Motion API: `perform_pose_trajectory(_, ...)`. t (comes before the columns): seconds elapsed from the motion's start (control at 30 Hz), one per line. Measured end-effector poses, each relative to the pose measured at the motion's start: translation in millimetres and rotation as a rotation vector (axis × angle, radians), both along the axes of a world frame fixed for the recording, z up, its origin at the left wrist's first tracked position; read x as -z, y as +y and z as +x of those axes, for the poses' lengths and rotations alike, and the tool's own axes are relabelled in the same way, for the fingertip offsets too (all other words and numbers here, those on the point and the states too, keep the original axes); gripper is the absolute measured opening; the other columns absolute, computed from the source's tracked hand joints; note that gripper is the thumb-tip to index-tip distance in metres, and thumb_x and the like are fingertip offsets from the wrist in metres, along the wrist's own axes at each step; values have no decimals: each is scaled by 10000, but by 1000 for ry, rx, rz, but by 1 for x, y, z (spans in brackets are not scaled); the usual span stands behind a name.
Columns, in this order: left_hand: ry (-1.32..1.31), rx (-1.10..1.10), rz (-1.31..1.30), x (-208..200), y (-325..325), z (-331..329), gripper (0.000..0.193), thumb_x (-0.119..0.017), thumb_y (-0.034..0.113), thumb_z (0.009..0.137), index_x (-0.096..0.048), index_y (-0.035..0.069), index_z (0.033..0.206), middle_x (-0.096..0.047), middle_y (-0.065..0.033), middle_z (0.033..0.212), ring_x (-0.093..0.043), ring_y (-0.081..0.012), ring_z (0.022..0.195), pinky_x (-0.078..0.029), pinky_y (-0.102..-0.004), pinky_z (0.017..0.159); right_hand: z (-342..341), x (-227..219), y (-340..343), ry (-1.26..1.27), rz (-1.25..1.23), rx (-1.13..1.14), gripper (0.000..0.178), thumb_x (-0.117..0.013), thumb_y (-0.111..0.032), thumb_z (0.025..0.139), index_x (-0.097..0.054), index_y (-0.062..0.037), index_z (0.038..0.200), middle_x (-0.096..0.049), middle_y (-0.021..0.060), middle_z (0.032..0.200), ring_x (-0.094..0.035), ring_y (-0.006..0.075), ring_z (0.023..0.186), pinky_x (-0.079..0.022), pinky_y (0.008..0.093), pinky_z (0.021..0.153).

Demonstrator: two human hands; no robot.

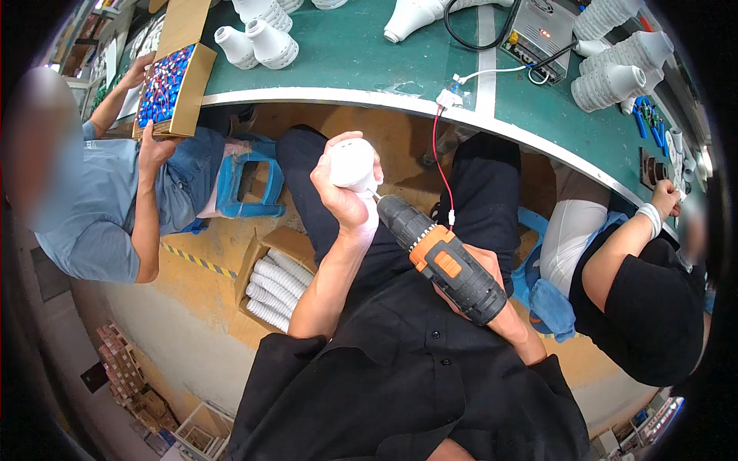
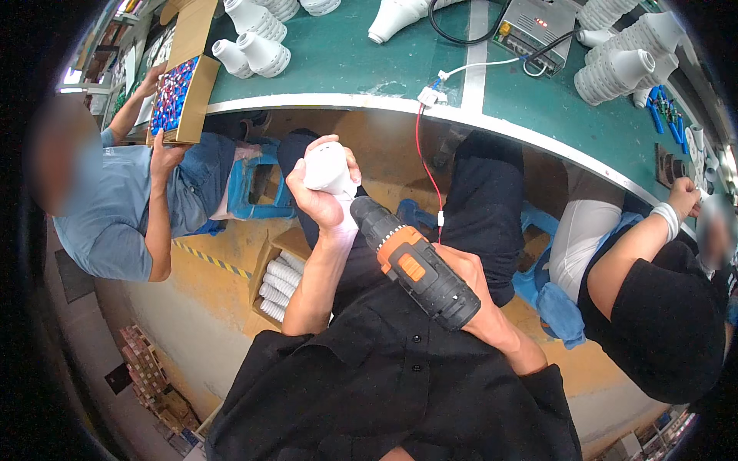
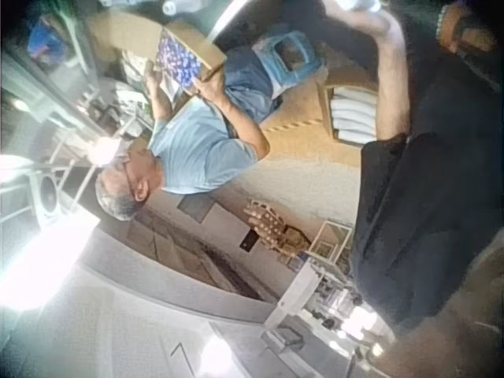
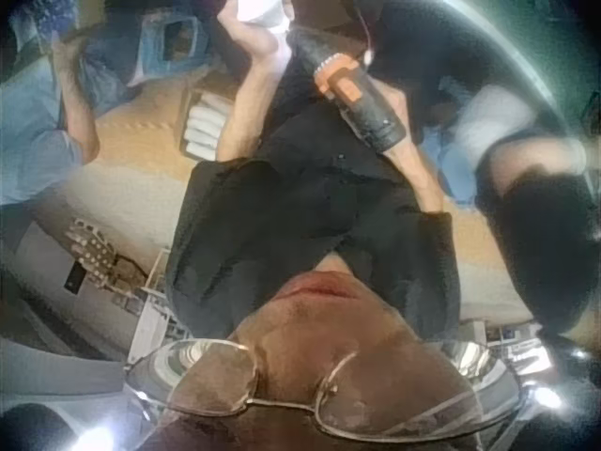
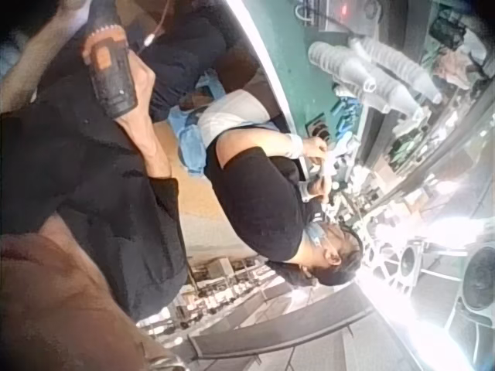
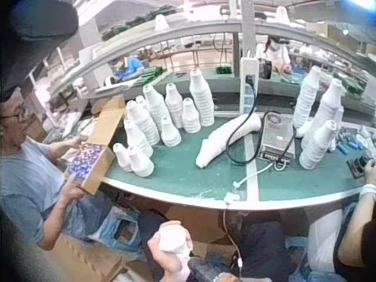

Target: Assembling LED light bulbs on a factory production line using a power drill.

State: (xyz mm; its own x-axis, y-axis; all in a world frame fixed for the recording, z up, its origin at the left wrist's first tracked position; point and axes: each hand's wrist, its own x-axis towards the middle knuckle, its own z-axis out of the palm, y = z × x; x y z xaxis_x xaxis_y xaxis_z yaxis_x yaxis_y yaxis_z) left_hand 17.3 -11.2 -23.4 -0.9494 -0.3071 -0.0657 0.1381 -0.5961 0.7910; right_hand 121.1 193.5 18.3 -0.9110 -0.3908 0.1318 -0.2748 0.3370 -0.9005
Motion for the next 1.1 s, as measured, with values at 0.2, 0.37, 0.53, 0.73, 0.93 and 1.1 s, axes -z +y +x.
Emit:
perform_pose_trajectory(0.2,11,10,-16,1,-1,-1,548,-326,447,981,-605,-12,1089,-620,-117,698,-555,-175,544,-441,-304,484,0,1,2,23,33,-19,225,-760,5,709,-653,-31,904,-627,106,794,-653,286,660,-531,342,589)
perform_pose_trajectory(0.37,34,53,3,7,-6,0,576,-322,442,972,-594,-33,1150,-612,-168,739,-558,-217,573,-448,-322,508,0,7,4,39,26,-30,225,-765,-1,708,-653,-30,902,-633,107,798,-660,287,667,-535,340,592)
perform_pose_trajectory(0.53,23,22,-4,2,-1,-1,534,-325,431,974,-605,-8,1091,-623,-120,702,-556,-177,538,-441,-299,483,1,7,4,28,27,-24,226,-762,0,711,-655,-27,908,-641,109,808,-671,290,681,-541,341,600)
perform_pose_trajectory(0.73,28,22,1,3,-1,-1,540,-321,431,980,-603,-15,1092,-625,-126,700,-560,-177,539,-444,-299,483,1,8,5,16,17,-23,223,-757,-1,716,-657,-27,914,-642,108,810,-671,293,684,-543,339,605)
perform_pose_trajectory(0.93,36,60,2,7,-4,-2,575,-323,434,974,-588,-43,1155,-613,-172,743,-553,-220,568,-449,-327,514,0,5,3,19,13,-6,241,-762,2,707,-660,-32,923,-642,109,813,-669,293,683,-543,337,610)
perform_pose_trajectory(1.1,38,24,-25,1,-8,-2,533,-318,431,988,-603,-7,1092,-621,-119,702,-562,-179,539,-448,-305,481,-2,8,2,15,40,-53,263,-760,5,710,-672,-36,954,-668,113,848,-692,278,725,-550,332,633)
